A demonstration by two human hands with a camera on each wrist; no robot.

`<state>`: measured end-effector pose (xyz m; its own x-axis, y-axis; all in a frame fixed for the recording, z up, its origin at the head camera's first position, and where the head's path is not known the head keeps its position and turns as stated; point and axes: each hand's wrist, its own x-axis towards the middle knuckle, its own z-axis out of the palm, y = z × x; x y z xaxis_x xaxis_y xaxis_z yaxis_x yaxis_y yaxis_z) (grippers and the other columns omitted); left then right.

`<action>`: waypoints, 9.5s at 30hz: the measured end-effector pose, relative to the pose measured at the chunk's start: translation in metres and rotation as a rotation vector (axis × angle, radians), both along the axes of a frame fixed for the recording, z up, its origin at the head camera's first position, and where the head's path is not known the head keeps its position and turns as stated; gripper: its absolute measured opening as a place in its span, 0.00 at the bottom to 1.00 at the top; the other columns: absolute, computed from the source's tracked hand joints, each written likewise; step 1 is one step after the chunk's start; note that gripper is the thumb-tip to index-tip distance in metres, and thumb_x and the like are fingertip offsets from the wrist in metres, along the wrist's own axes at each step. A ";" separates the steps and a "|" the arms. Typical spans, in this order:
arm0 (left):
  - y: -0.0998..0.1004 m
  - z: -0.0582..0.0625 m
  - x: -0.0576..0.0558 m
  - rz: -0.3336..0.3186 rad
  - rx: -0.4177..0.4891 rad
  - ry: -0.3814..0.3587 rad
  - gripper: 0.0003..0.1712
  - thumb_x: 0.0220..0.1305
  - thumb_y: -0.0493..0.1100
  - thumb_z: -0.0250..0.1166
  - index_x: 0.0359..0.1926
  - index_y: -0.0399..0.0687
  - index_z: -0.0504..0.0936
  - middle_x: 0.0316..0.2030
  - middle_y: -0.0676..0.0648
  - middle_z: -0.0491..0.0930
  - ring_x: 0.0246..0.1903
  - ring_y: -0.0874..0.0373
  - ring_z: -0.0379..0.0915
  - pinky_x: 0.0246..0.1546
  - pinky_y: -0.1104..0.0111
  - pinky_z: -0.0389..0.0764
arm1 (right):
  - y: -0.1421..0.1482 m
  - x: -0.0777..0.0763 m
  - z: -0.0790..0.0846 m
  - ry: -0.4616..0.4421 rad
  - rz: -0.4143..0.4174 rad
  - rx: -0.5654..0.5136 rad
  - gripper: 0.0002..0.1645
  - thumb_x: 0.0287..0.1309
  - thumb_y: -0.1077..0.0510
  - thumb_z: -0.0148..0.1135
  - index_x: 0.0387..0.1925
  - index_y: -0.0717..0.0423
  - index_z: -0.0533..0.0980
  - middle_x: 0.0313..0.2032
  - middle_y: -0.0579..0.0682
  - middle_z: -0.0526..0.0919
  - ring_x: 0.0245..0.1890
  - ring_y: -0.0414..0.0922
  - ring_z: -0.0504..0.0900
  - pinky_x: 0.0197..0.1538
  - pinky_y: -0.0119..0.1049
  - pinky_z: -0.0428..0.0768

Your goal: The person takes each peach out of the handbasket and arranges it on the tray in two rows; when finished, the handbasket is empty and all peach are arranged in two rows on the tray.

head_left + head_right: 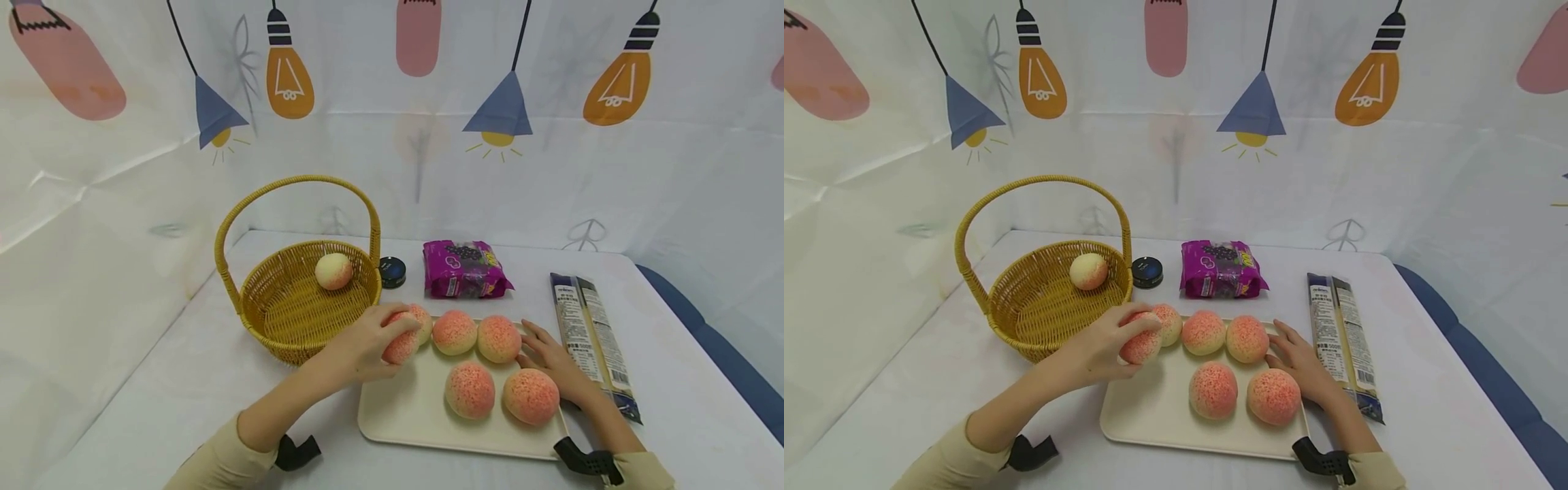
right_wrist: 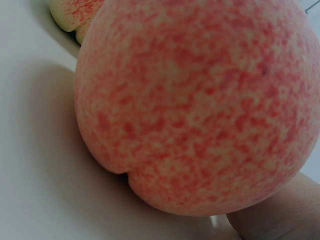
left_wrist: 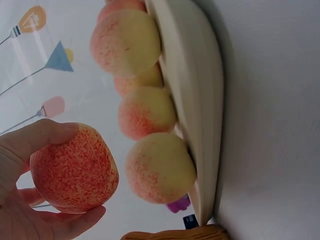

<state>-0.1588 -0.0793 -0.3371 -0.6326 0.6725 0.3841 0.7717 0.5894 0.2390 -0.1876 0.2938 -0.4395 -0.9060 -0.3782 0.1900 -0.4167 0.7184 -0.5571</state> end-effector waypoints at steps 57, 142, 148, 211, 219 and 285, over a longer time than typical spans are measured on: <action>0.050 -0.034 0.015 -0.132 -0.332 -0.140 0.36 0.44 0.48 0.72 0.56 0.62 0.68 0.55 0.50 0.65 0.47 0.56 0.65 0.30 0.74 0.73 | 0.000 0.000 0.000 -0.002 0.007 -0.020 0.22 0.62 0.54 0.54 0.54 0.61 0.72 0.64 0.66 0.55 0.60 0.68 0.56 0.52 0.68 0.58; -0.037 -0.006 -0.058 0.197 -0.035 0.033 0.18 0.59 0.52 0.61 0.48 0.50 0.78 0.47 0.50 0.75 0.49 0.54 0.70 0.51 0.62 0.71 | -0.001 0.001 0.004 -0.056 -0.017 -0.015 0.23 0.63 0.51 0.52 0.56 0.59 0.71 0.65 0.64 0.54 0.61 0.68 0.55 0.53 0.68 0.57; -0.053 -0.005 -0.064 0.254 -0.039 0.032 0.19 0.59 0.52 0.61 0.48 0.49 0.78 0.47 0.48 0.74 0.48 0.51 0.70 0.43 0.59 0.75 | -0.001 0.001 0.004 -0.057 -0.019 -0.011 0.23 0.63 0.51 0.52 0.56 0.60 0.71 0.65 0.64 0.54 0.61 0.68 0.55 0.53 0.68 0.58; -0.107 -0.049 -0.147 0.387 -0.334 0.112 0.26 0.47 0.31 0.70 0.49 0.50 0.75 0.57 0.33 0.61 0.55 0.31 0.57 0.26 0.51 0.78 | -0.002 -0.002 0.000 -0.021 0.000 -0.013 0.23 0.63 0.52 0.53 0.55 0.61 0.71 0.64 0.65 0.55 0.61 0.68 0.55 0.54 0.67 0.57; -0.107 -0.047 -0.150 0.440 -0.259 0.004 0.28 0.48 0.35 0.70 0.52 0.49 0.74 0.55 0.31 0.59 0.55 0.32 0.53 0.28 0.49 0.77 | -0.002 -0.001 0.001 -0.027 -0.006 -0.018 0.23 0.62 0.53 0.53 0.55 0.61 0.71 0.64 0.65 0.55 0.61 0.68 0.55 0.53 0.67 0.57; -0.094 -0.028 -0.114 0.215 -0.088 0.031 0.17 0.57 0.47 0.64 0.49 0.54 0.79 0.57 0.39 0.65 0.40 0.43 0.72 0.42 0.49 0.72 | 0.000 -0.003 0.000 -0.008 0.000 -0.021 0.22 0.61 0.54 0.54 0.53 0.64 0.72 0.64 0.66 0.56 0.60 0.69 0.56 0.53 0.67 0.58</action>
